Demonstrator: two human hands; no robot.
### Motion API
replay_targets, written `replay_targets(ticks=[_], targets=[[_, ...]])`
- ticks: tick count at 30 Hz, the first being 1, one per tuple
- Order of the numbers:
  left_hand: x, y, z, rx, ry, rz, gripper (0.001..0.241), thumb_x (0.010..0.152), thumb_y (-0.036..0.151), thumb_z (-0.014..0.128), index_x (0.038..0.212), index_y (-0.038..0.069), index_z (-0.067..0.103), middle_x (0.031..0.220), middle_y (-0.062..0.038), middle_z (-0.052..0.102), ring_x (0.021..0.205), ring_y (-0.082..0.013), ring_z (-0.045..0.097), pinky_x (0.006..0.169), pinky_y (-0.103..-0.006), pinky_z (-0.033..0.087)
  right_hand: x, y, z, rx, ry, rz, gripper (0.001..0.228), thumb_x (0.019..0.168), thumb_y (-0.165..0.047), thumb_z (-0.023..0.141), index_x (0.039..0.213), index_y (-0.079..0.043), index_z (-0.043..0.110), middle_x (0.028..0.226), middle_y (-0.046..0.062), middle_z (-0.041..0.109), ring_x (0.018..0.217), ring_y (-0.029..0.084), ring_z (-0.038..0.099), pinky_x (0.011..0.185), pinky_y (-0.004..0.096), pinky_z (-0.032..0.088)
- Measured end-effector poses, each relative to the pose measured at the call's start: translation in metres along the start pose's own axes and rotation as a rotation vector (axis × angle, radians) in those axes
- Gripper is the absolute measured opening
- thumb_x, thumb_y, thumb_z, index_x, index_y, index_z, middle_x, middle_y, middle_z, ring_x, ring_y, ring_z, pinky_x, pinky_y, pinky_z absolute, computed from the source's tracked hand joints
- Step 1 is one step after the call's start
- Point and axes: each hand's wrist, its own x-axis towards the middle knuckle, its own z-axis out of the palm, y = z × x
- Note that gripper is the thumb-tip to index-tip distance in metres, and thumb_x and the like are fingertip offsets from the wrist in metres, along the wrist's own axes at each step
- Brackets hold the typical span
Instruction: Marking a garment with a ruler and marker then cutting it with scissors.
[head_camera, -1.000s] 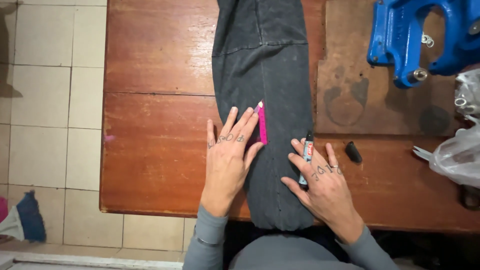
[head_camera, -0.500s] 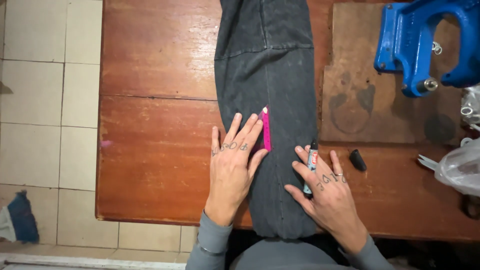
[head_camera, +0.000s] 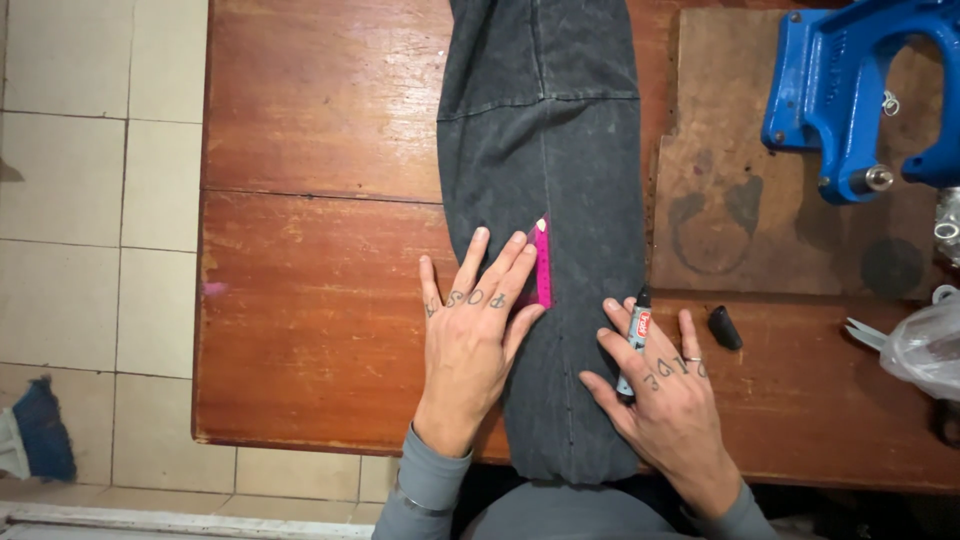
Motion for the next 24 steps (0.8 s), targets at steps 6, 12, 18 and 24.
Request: replay_targets(ticks=[6,12,18,24], targets=[[-0.001,-0.001,0.0004,-0.015,0.0,0.003,0.059,0.094,0.029,0.072,0.149,0.019,0.054,0.154,0.002,0.054,0.151,-0.0268,0.041,0.123,-0.0691,0.013,0.0025,-0.0015,-0.0013,0.017,0.003,-0.002,0.054,0.081,-0.027,0.081,0.127,-0.011,0.058,0.146,0.006,0.059,0.139,0.026,0.053,0.122,0.058,0.029],[-0.0001,-0.0017,0.0012,-0.012,-0.005,0.0,0.059,0.094,0.029,0.072,0.149,0.018,0.054,0.154,0.001,0.054,0.15,-0.0266,0.041,0.122,-0.0691,0.014,0.002,-0.0017,-0.0009,0.01,0.014,0.015,0.054,0.08,-0.027,0.082,0.127,-0.011,0.059,0.144,0.007,0.06,0.139,0.026,0.053,0.122,0.059,0.028],[-0.0007,-0.0007,0.0,-0.001,-0.01,-0.004,0.06,0.094,0.029,0.072,0.149,0.018,0.054,0.154,0.001,0.054,0.15,-0.0261,0.042,0.122,-0.0693,0.015,0.0023,-0.0028,-0.002,0.014,0.011,0.022,0.053,0.08,-0.026,0.082,0.126,-0.011,0.06,0.143,0.007,0.061,0.139,0.026,0.054,0.122,0.059,0.028],[-0.0013,-0.0012,0.0004,-0.007,-0.009,0.001,0.059,0.094,0.029,0.072,0.149,0.018,0.054,0.154,0.001,0.054,0.15,-0.0265,0.042,0.122,-0.0693,0.015,0.0014,-0.0022,-0.0009,0.018,0.012,0.016,0.053,0.08,-0.026,0.081,0.126,-0.011,0.059,0.144,0.007,0.061,0.138,0.026,0.054,0.122,0.059,0.028]])
